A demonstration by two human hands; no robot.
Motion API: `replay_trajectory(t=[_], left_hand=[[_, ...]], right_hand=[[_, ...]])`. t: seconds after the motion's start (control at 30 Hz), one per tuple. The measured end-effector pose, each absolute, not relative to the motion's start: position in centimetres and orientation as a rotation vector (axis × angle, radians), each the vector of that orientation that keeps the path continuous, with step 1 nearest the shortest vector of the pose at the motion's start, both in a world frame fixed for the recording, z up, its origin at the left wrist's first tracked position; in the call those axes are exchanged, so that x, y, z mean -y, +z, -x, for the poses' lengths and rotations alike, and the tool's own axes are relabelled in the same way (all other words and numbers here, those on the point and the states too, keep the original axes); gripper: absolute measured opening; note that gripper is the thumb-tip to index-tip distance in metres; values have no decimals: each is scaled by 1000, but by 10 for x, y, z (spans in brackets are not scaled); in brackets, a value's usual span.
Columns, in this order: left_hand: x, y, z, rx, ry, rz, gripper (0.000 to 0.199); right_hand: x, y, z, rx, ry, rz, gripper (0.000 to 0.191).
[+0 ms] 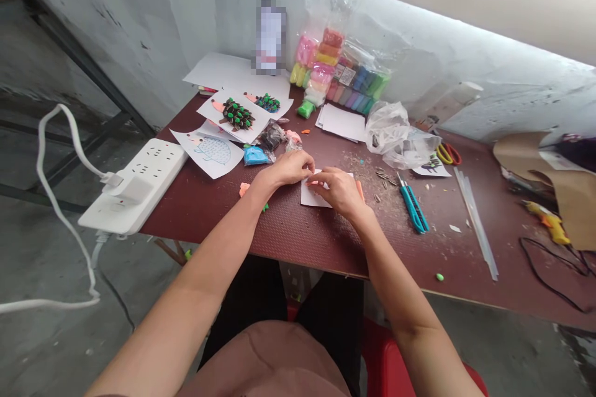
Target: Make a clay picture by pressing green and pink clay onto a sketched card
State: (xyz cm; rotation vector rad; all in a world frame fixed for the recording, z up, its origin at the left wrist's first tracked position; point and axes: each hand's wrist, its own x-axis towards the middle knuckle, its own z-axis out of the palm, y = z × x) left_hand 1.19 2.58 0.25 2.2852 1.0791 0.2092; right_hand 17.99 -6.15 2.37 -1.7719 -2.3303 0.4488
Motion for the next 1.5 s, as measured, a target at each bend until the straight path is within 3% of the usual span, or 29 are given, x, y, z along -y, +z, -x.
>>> replay_trajectory(t=[1.5], left_hand=[[-33, -7, -12, -1035, 238, -2272, 24]], right_hand=[[57, 20, -183, 2304, 495, 1708, 18]])
